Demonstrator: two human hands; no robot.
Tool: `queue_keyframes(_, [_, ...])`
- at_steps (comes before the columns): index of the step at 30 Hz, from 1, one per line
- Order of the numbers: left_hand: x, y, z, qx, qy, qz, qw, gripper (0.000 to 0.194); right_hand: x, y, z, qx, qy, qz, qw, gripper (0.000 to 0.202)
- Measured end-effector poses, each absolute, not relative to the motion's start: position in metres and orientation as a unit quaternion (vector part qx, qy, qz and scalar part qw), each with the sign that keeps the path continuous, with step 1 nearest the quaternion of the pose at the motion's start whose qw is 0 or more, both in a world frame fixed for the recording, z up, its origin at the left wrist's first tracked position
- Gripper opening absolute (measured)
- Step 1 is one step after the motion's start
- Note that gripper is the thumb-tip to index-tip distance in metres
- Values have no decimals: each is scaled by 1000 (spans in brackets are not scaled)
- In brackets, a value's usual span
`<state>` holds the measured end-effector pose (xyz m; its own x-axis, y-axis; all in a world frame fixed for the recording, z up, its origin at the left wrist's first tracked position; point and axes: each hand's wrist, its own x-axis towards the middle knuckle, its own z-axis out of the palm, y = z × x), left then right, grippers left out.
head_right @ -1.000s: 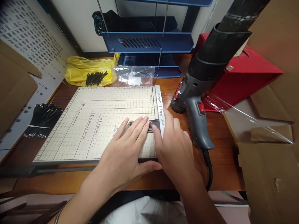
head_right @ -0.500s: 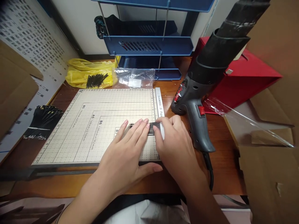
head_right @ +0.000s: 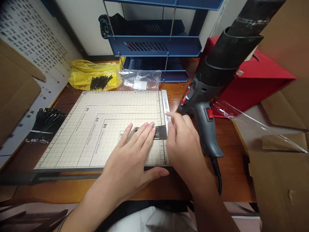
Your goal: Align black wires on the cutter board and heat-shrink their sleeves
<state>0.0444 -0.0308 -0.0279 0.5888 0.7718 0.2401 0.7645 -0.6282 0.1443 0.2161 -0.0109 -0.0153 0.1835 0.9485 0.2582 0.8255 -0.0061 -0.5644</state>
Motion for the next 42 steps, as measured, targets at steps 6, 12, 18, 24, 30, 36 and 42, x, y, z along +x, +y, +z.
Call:
queue_keyframes(6, [44,-31,-27,893,427,142,1,99,213,1,-11,-756,-588,164,236,55])
queue_keyframes(12, [45,-30,-27,893,427,140,-3,97,218,2,-14,-714,-643,119,249,27])
queue_keyframes(18, [45,-31,-27,893,427,144,-2,97,221,0,-18,-701,-662,104,244,17])
queue_keyframes(24, [44,-31,-28,891,428,148,-2,98,222,1,-18,-693,-685,77,214,18])
queue_keyframes(30, [45,-31,-29,889,433,147,4,98,226,5,-14,-692,-688,94,197,22])
queue_keyframes(36, [45,-30,-28,891,430,145,7,99,225,7,-15,-693,-682,110,208,23])
queue_keyframes(42, [45,-29,-28,897,417,145,7,98,223,7,-16,-690,-688,90,206,21])
